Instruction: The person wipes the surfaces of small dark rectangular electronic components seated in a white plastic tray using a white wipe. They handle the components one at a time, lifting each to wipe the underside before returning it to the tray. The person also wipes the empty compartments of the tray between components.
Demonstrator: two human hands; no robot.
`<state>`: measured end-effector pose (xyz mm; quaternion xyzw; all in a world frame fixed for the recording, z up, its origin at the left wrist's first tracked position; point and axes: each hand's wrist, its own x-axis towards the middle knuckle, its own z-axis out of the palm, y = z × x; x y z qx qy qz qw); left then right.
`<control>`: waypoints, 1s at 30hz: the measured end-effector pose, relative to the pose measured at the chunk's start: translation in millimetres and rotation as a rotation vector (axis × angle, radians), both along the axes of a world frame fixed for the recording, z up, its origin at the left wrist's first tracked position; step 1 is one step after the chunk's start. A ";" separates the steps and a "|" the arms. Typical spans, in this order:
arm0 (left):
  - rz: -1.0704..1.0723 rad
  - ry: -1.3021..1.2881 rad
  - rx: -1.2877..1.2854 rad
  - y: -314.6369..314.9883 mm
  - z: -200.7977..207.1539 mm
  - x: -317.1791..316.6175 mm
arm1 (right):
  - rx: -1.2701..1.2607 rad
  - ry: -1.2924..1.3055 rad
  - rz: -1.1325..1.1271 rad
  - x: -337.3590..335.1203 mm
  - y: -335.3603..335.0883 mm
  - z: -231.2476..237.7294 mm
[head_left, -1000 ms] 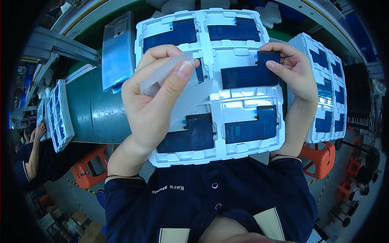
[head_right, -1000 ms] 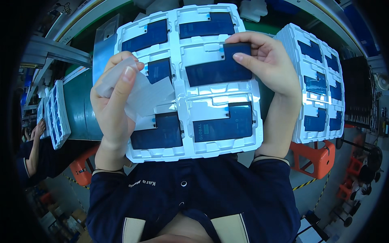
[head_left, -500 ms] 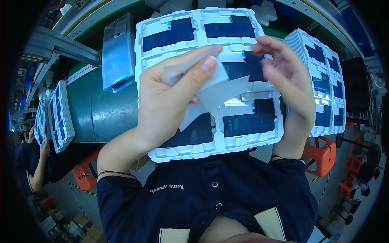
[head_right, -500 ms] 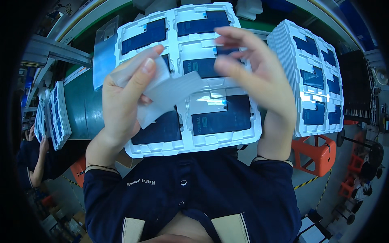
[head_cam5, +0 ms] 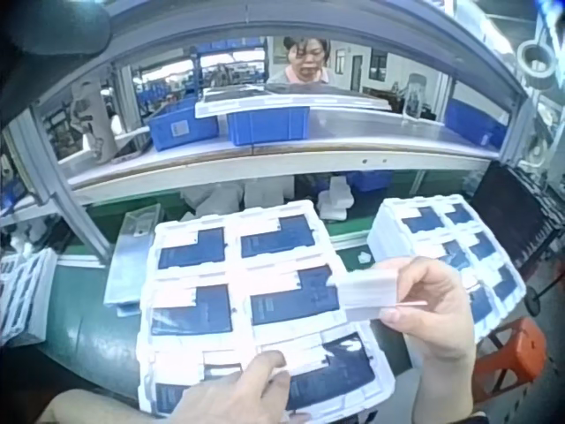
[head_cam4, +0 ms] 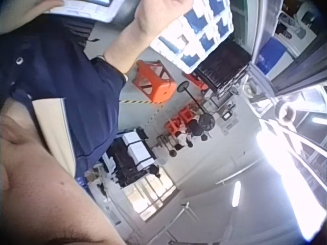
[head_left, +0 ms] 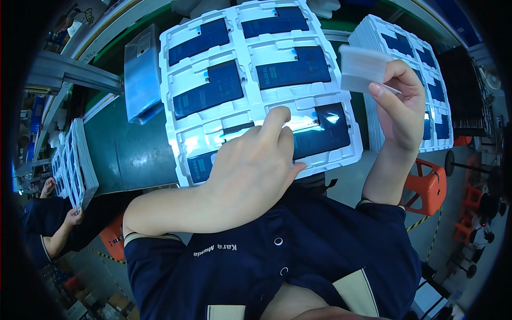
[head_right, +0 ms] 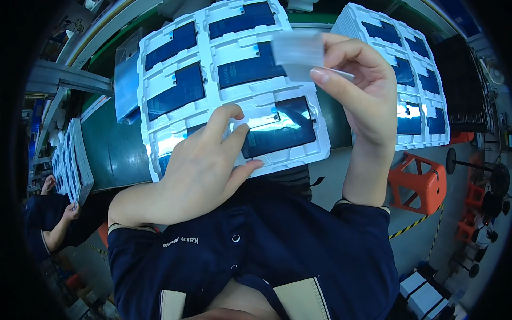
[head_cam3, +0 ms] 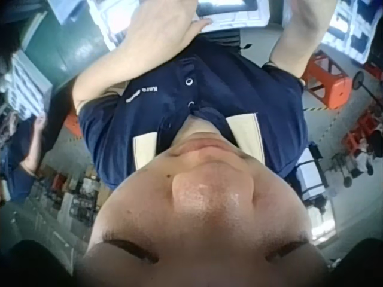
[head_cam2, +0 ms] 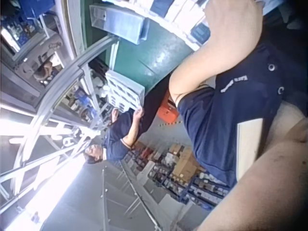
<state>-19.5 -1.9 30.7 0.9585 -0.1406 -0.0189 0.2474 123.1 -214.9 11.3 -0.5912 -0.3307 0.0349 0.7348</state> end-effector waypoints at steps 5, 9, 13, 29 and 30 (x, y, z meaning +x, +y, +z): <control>-0.006 -0.081 -0.060 1.8 -7.2 11.9 | 0.130 0.050 0.023 -0.1 -9.1 -11.5; -0.081 0.061 -0.066 1.2 -3.0 5.3 | 0.178 0.221 0.145 -7.1 1.2 -3.8; -0.054 0.104 -0.103 2.0 -3.3 3.8 | 0.156 0.181 0.249 -10.5 13.8 -8.2; -0.254 0.046 -0.292 16.0 15.9 -34.6 | -0.508 0.262 0.364 -34.5 24.7 -1.6; -0.280 0.055 -0.295 16.2 13.7 -36.0 | -0.527 0.268 0.387 -37.7 26.8 -4.1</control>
